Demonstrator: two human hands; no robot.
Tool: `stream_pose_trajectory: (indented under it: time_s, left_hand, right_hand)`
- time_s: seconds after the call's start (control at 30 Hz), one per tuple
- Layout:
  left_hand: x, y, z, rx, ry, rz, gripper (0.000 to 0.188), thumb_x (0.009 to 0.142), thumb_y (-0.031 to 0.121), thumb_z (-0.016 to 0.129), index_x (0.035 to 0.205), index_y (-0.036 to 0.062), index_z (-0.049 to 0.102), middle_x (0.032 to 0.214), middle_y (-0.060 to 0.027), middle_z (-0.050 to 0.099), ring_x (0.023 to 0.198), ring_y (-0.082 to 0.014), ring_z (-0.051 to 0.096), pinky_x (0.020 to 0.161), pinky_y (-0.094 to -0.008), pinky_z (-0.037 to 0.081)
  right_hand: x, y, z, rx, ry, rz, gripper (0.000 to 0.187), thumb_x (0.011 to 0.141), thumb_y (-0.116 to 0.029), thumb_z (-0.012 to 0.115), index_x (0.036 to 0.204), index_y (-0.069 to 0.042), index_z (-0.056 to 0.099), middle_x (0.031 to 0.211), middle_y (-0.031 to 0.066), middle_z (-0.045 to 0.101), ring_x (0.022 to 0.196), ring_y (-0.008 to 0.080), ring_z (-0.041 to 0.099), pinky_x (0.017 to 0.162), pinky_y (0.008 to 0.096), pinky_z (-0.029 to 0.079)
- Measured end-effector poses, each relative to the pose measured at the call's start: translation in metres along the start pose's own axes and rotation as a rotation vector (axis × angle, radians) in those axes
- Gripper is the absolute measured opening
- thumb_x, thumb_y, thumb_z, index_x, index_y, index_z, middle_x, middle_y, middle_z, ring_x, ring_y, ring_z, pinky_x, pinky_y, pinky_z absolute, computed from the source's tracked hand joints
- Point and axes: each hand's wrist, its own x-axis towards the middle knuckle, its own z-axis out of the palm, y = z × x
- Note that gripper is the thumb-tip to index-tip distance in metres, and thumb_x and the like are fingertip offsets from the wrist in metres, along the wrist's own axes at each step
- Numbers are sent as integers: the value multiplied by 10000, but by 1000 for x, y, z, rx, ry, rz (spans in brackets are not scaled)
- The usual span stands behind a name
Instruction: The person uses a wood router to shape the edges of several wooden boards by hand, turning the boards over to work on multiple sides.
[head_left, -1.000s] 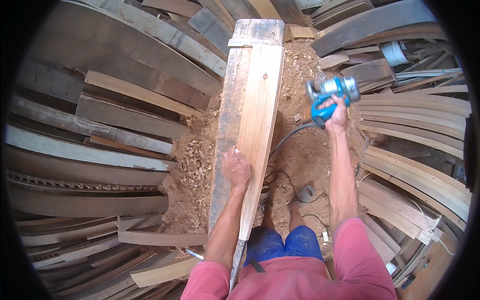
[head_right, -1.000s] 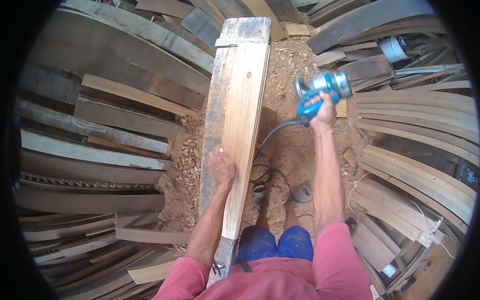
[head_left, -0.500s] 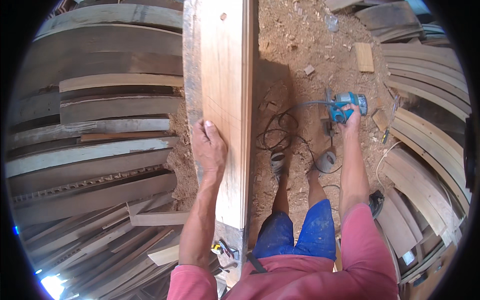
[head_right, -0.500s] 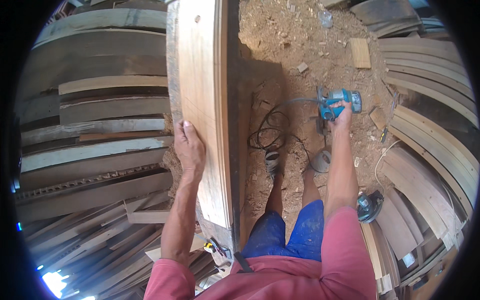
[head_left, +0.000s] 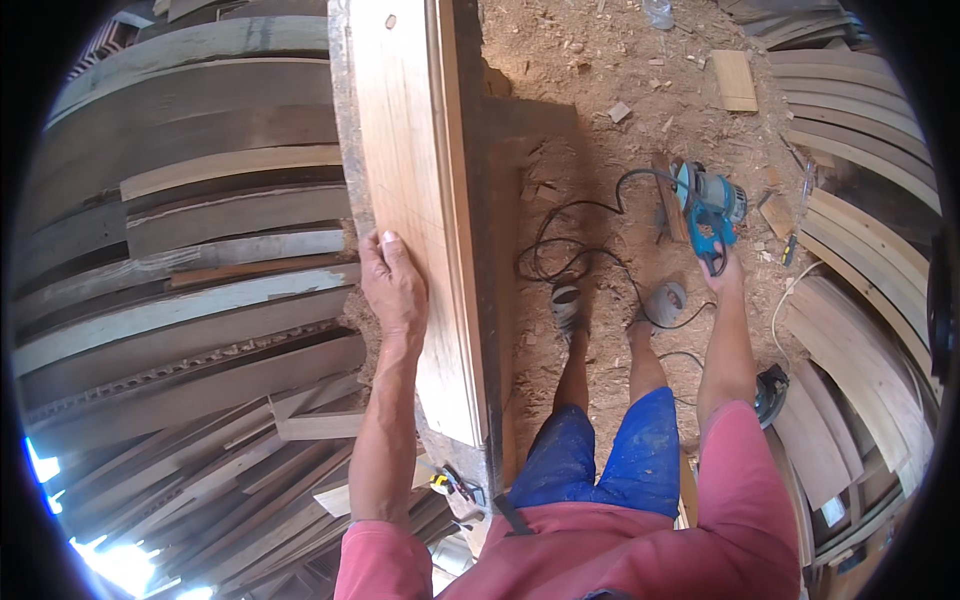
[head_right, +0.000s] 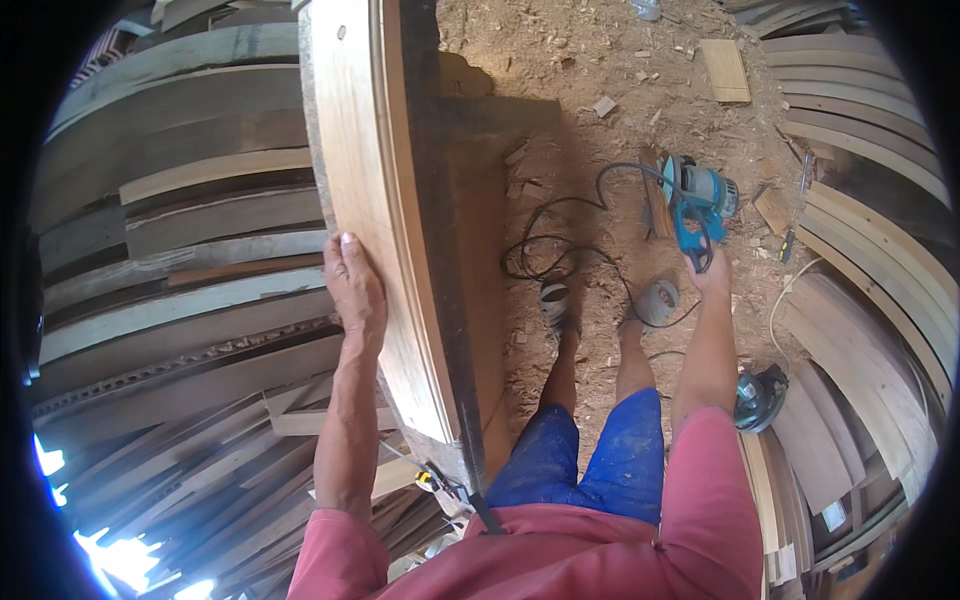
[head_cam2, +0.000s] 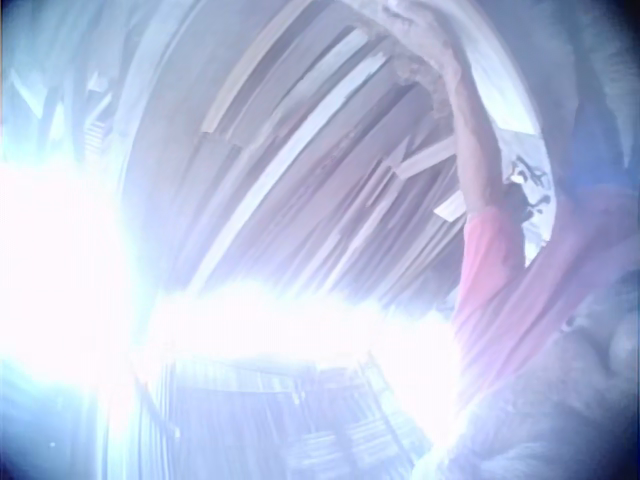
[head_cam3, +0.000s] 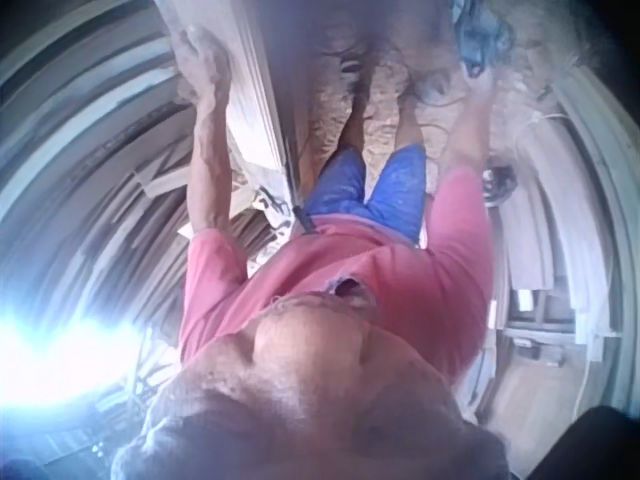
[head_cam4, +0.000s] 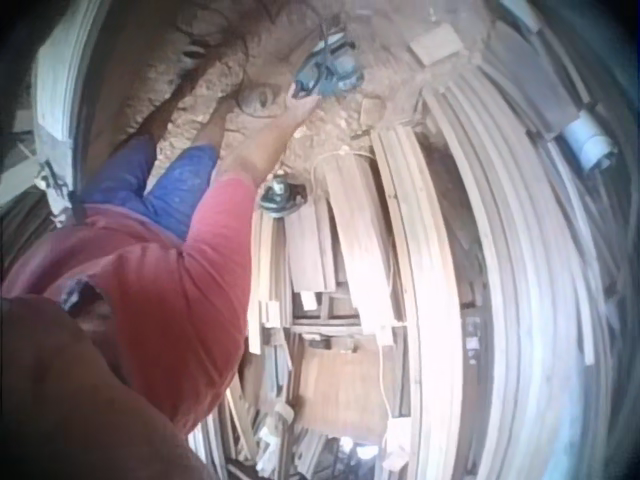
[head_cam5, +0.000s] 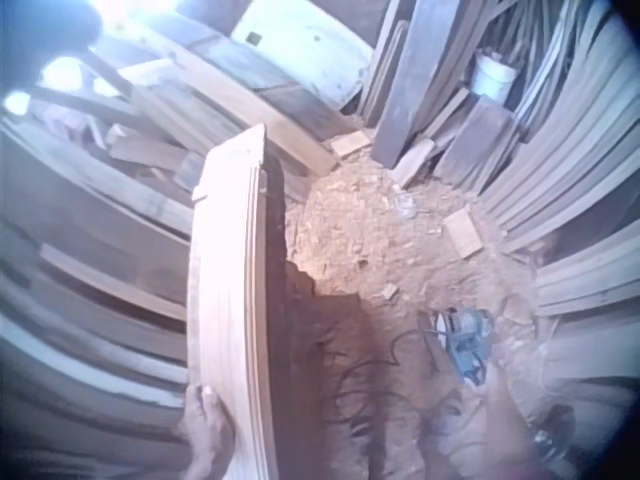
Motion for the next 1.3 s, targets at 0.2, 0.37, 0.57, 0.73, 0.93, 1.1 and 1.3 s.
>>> stream_pose_trajectory:
  time_s: [0.2,0.37,0.57,0.73,0.93,1.1,1.3]
  left_hand:
    - [-4,20,1,-1,-30,-66,349,1083,307,473,1188,-9,578,1006,-140,662,914,-196,599,851,-352,488]
    - [0,13,-2,42,1,-59,505,1023,398,561,1291,-30,538,1137,-237,663,1054,-351,644,944,-438,482]
    - [0,-3,-10,25,1,36,748,960,475,633,1457,-30,395,1361,-310,523,1255,-411,524,1048,-535,396]
    - [-64,18,-17,405,-131,226,1031,824,418,791,1579,27,208,1533,-399,250,1416,-514,292,1110,-669,252]
    - [-79,7,-40,373,-236,236,1202,716,232,820,1633,65,61,1543,-467,173,1426,-623,219,1171,-686,152]
    - [-78,-15,-100,-203,-420,201,984,753,42,630,1620,47,166,1444,-377,467,1335,-506,492,1156,-485,394]
    - [-74,-55,-112,-226,-200,349,871,771,20,583,1591,184,340,1399,-298,557,1191,-487,604,1030,-467,521]
  right_hand:
    - [-70,-18,-3,227,-89,381,214,995,-182,575,1140,-29,613,976,136,657,867,257,665,766,427,593]
    - [-100,-34,-8,-742,-28,87,264,916,-110,584,1161,-22,626,889,111,647,722,250,637,622,391,570]
    - [-167,-5,18,-1198,-133,-144,247,786,-112,646,1008,-60,740,900,180,735,835,303,718,757,399,549]
    - [-235,-20,42,-1016,-137,-27,338,827,-136,650,1145,-32,697,894,142,726,793,247,714,644,387,541]
    - [-295,-63,79,-801,-164,191,412,878,-97,625,1283,-24,615,939,98,702,711,192,677,530,322,490]
    - [-306,-87,109,-854,-172,155,383,903,-90,630,1277,-8,609,958,87,696,701,162,664,535,276,475]
    - [-327,-107,202,-856,-214,-26,340,931,-143,645,1226,25,633,829,100,686,651,160,653,528,323,500]
